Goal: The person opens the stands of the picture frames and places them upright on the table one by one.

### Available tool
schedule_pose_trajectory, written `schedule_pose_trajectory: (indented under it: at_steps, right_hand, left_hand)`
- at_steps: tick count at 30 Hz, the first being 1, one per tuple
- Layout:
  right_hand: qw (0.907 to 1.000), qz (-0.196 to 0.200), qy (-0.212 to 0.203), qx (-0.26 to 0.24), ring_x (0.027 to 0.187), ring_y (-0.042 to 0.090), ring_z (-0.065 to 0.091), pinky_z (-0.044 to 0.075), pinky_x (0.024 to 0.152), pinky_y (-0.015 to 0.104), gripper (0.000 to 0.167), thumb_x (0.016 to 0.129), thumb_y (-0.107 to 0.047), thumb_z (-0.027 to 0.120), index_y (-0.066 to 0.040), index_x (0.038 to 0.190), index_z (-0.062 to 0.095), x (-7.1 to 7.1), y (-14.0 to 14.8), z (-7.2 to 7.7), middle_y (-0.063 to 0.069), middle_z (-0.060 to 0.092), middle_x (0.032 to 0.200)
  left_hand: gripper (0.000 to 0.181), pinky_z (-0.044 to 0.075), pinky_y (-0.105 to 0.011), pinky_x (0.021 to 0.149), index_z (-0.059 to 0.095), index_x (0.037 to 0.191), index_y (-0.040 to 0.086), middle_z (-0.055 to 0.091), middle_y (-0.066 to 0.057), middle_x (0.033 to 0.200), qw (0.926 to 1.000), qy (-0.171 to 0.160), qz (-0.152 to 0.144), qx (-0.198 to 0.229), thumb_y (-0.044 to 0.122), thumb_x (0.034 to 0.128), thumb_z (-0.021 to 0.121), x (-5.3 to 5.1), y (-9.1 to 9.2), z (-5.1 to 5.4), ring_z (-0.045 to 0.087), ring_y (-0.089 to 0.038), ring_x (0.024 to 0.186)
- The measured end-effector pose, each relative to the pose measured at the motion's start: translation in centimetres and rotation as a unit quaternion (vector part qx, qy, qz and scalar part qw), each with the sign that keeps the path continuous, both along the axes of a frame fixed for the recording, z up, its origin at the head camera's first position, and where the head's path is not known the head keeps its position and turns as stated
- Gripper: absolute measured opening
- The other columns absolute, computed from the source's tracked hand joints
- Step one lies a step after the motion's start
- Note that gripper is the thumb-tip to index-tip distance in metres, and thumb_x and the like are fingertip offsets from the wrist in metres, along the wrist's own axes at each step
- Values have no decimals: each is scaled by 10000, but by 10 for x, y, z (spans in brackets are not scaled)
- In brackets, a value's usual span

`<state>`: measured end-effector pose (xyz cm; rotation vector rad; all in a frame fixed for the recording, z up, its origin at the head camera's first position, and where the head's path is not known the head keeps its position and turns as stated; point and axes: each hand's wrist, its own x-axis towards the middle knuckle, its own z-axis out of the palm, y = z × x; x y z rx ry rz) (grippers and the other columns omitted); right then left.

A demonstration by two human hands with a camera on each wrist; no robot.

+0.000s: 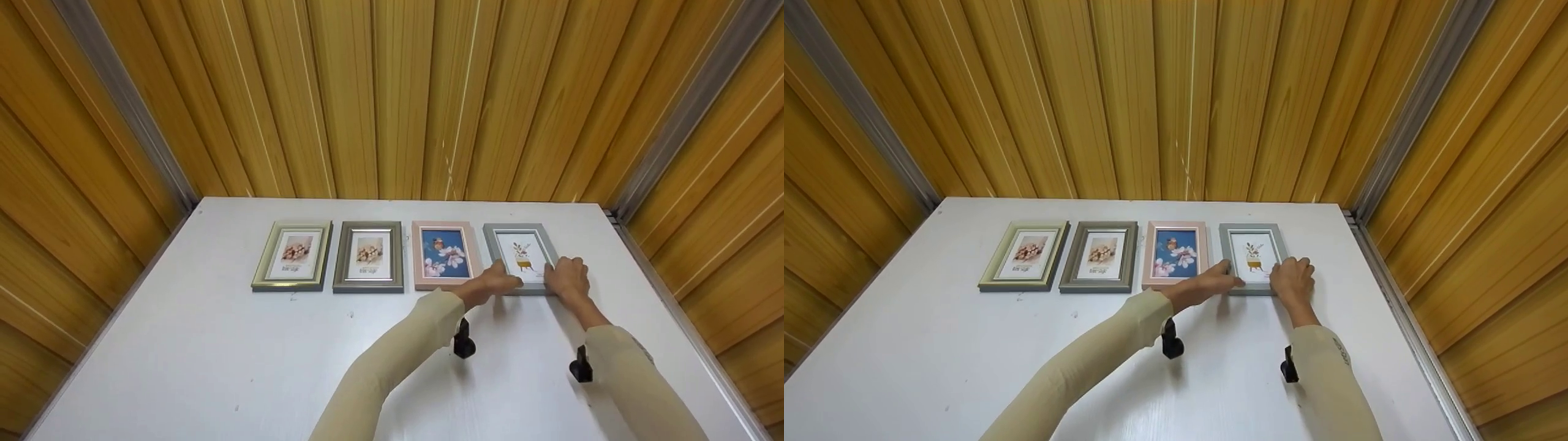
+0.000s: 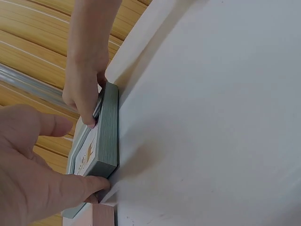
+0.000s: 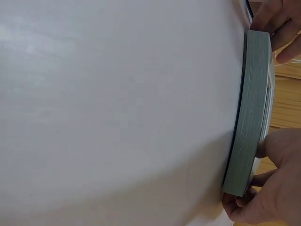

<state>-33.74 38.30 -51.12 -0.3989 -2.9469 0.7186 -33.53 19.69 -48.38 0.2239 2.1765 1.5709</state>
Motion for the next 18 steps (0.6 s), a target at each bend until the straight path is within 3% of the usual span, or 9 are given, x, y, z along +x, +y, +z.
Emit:
schedule_pose_trajectory:
  at_steps: [3, 7, 11, 18]
  right_hand:
    - [9999, 17, -131, -95, 1108, 572, 485, 484, 882, 638, 440, 1035, -149, 418, 260, 1132, 548, 0, 0, 1, 447, 465, 1163]
    - [9994, -42, -193, -295, 1184, 599, 435, 444, 964, 678, 438, 1034, -123, 406, 267, 1203, 513, 1, -1, 1, 460, 438, 1224]
    - [9988, -132, -213, -427, 1205, 612, 425, 434, 988, 698, 420, 1026, -117, 390, 259, 1152, 531, 3, -3, 2, 468, 434, 1251]
    - [9987, -159, 107, -474, 1087, 560, 504, 440, 960, 647, 408, 1024, -99, 402, 274, 1094, 553, 7, -5, 9, 483, 507, 1183]
  left_hand:
    - [622, 398, -351, 1155, 427, 1420, -47, 580, -154, 1342, 9993, -219, 5, 301, 69, 867, 686, 1, 0, 1, 522, -217, 1201]
    - [790, 302, -397, 1247, 276, 1544, -44, 415, -208, 1569, 9967, -429, 60, 689, 84, 877, 682, 4, 1, 2, 403, -277, 1453]
    - [815, 283, -405, 1258, 244, 1552, -45, 356, -233, 1606, 9942, -457, 147, 961, 71, 871, 677, 7, 2, 2, 350, -304, 1501]
    - [753, 319, -411, 1240, 332, 1547, 61, 428, -158, 1592, 9967, -317, 392, 630, 125, 891, 696, 12, 2, 4, 402, -287, 1485]
